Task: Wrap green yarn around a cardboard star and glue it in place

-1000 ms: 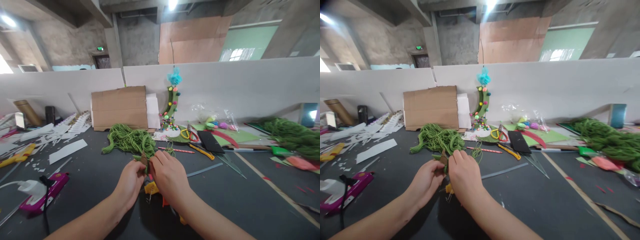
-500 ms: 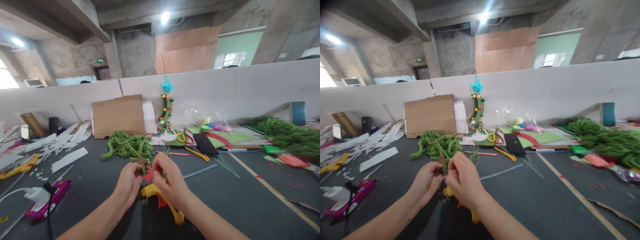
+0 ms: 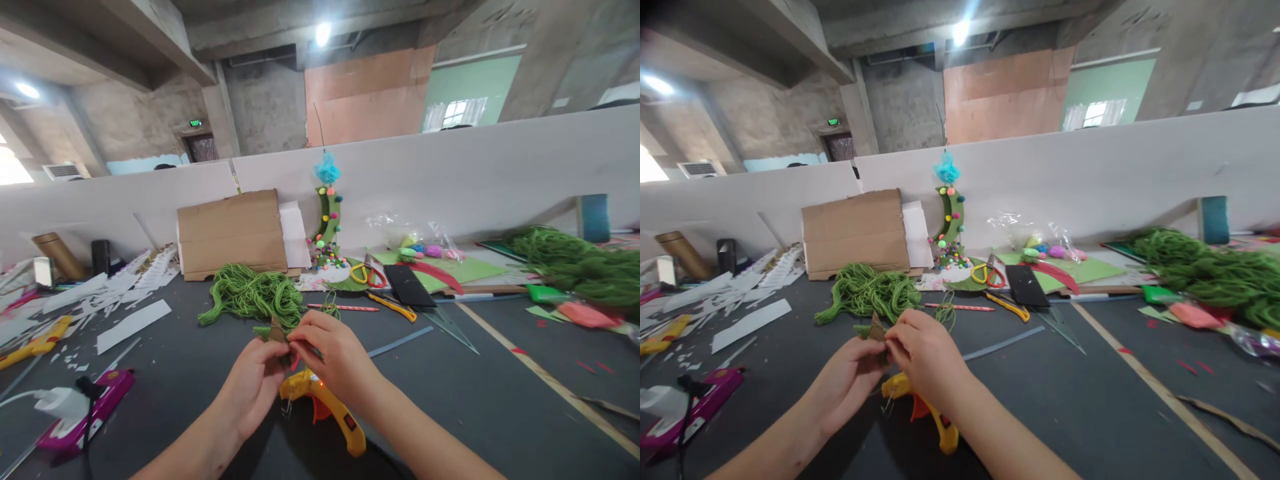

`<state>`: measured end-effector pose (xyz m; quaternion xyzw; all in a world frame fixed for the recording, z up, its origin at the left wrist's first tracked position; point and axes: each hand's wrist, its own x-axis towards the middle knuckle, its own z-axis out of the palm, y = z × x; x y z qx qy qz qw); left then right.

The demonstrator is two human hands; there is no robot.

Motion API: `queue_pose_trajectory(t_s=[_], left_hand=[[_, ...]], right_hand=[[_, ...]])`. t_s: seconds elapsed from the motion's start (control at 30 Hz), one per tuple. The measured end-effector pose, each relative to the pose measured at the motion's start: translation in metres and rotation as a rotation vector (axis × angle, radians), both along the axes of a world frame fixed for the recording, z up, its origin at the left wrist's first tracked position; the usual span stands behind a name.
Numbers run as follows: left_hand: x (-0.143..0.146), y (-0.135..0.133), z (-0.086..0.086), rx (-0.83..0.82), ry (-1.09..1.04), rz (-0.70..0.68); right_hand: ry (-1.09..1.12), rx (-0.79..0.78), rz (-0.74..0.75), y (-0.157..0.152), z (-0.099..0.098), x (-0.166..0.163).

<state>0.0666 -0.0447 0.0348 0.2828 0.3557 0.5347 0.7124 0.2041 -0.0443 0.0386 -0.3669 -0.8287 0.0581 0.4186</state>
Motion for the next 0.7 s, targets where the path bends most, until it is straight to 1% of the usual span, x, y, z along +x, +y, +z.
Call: queue_pose_trajectory(t_s=[0.13,0.27,0.33,0.4,0.5,0.57,0.63,0.7], left_hand=[[-0.001,0.001,-0.001,-0.032,-0.008,-0.01],[0.0,0.003,-0.002,-0.042,-0.026,-0.036],[0.001,0.003,-0.002,-0.051,-0.033,-0.058],[0.002,0.002,-0.002,-0.061,-0.037,-0.092],[0.003,0.0,-0.001,-0.064,-0.045,-0.152],[0.001,0.0,-0.001,-0.018,-0.016,-0.176],[-0.001,0.003,-0.002,0.083,0.062,-0.176],[-0.005,0.007,-0.003,0.195,0.191,-0.141]], right_hand=[[-0.115,0.061,0.008,-0.002,0.001,0.0],[-0.217,0.126,-0.003,-0.004,-0.003,-0.003],[-0.218,0.132,-0.017,-0.004,-0.007,-0.005],[-0.169,0.114,-0.043,-0.004,-0.009,-0.006],[-0.011,0.04,-0.11,-0.002,-0.006,-0.003],[0.122,-0.054,-0.16,0.001,-0.001,0.0],[0.221,-0.194,-0.169,0.003,0.005,0.003],[0.267,-0.371,-0.117,0.005,0.009,0.005]])
